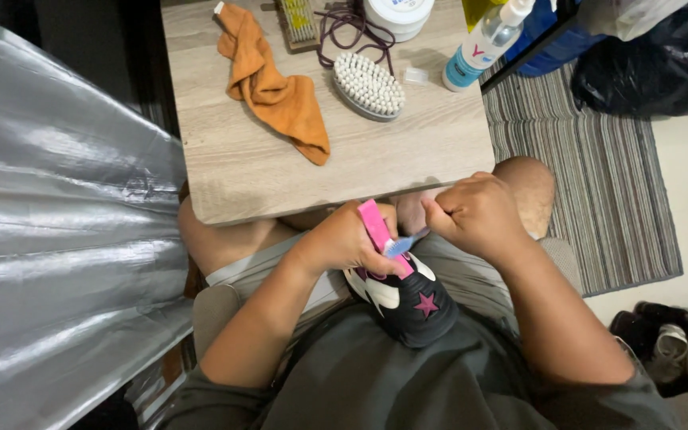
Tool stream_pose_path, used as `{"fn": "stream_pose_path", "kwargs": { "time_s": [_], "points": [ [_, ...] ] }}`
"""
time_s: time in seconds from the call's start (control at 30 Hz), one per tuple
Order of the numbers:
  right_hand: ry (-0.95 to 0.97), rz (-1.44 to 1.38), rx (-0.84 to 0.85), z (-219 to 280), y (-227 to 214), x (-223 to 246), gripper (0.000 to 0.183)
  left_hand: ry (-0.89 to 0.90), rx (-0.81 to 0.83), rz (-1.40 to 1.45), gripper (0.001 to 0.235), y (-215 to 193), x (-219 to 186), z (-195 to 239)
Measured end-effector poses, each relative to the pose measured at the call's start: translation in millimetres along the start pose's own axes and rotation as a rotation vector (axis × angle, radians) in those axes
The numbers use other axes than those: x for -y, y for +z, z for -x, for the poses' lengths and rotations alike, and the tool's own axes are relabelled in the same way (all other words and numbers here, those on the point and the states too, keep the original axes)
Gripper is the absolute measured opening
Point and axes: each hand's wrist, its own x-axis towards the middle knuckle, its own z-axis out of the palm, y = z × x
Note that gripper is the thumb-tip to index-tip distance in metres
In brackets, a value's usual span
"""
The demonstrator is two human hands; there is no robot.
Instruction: The person cleans a black and pink sneaker by spraying it with a cleaning solution, scrubbing with a toothbrush, and wiping with a cloth. They focus on the upper and side panels, repeatedly applying spray and scrubbing before wiping off residue.
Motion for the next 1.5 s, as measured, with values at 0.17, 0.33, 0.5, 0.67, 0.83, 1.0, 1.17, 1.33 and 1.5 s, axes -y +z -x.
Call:
{"fn": "stream_pose_path", "kwargs": {
  "time_s": [0.17,0.33,0.5,0.67,0.83,1.0,1.17,1.33,1.5],
  "points": [
    [0.063,0.071,-0.065,-7.5,15.8,0.0,0.055,0.002,0.023,0.052,0.055,6.3,1.6,-1.1],
    [-0.025,0.078,0.026,-1.1,-2.2,8.9,0.057,0.088,0.039,0.123,0.077,-6.6,32.6,-1.9],
    [-0.024,-0.011,0.108,8.1,-22.2,10.5,0.056,0.180,0.126,0.361,0.090,-4.1,11.1,-7.1],
    [-0.038,0.103,-0.026,-3.4,0.9,4.8,0.057,0.217,0.103,0.288,0.093,-3.0,-28.8,-3.4],
    [0.023,0.098,-0.084,-0.5,5.6,11.2,0.056,0.236,0.069,0.154,0.098,-8.4,-7.9,0.0],
    [-0.012,0.090,0.133,14.3,-27.8,17.3,0.053,0.263,0.060,0.170,0.101,-6.4,1.1,-5.7],
    [0.194,0.067,0.178,23.6,-27.6,-19.0,0.050,0.162,0.086,0.244,0.100,-7.9,17.4,-3.8],
    [0.371,0.215,-0.022,15.5,26.4,-61.8,0.024,0.067,0.087,0.232,0.100,-6.6,14.1,12.7],
    [0.098,0.319,-0.147,5.3,51.7,-71.4,0.015,0.005,0.086,0.380,0.097,-11.1,2.0,26.7]
  ]
}}
